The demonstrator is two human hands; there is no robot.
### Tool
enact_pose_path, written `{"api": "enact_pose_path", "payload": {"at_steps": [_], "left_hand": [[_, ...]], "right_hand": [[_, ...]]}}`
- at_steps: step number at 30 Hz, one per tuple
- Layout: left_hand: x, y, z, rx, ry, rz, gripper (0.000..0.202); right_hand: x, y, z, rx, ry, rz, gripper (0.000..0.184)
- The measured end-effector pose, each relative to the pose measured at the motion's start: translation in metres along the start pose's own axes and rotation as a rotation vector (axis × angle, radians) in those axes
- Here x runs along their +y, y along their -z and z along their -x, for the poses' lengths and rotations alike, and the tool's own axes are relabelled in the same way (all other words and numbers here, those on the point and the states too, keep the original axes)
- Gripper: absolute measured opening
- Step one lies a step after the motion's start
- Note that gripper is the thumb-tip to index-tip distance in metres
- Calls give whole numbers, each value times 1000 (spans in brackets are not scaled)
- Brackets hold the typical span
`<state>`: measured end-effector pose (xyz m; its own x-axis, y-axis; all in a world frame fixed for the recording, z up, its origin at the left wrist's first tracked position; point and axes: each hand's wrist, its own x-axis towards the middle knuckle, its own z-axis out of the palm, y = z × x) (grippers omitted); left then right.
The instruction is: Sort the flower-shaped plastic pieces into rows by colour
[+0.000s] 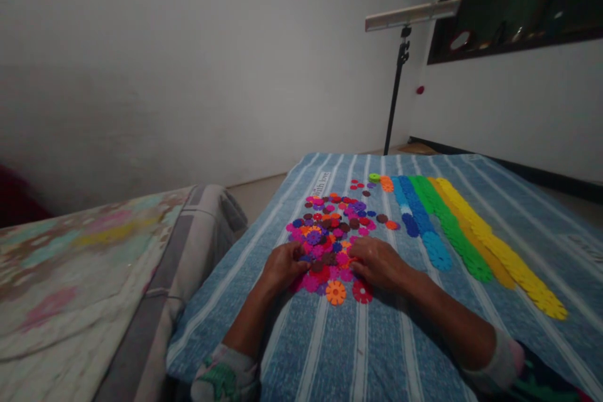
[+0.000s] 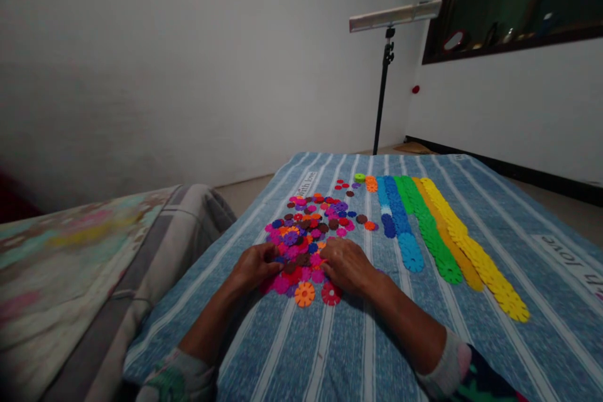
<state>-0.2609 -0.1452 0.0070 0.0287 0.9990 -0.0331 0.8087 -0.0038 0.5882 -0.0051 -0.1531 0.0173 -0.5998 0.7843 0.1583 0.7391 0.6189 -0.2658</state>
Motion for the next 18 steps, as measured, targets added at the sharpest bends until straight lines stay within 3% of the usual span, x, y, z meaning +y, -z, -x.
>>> {"api": "enact_pose_path", "payload": {"at_steps": [8, 18], "left_hand": [[-7, 0, 0, -11, -59, 221, 13], [-9, 8, -2, -30, -59, 302, 16]], "right_hand": [[-4, 2, 0, -51, -15, 10, 12], [-1, -2, -1, -27, 8, -24, 14]]}}
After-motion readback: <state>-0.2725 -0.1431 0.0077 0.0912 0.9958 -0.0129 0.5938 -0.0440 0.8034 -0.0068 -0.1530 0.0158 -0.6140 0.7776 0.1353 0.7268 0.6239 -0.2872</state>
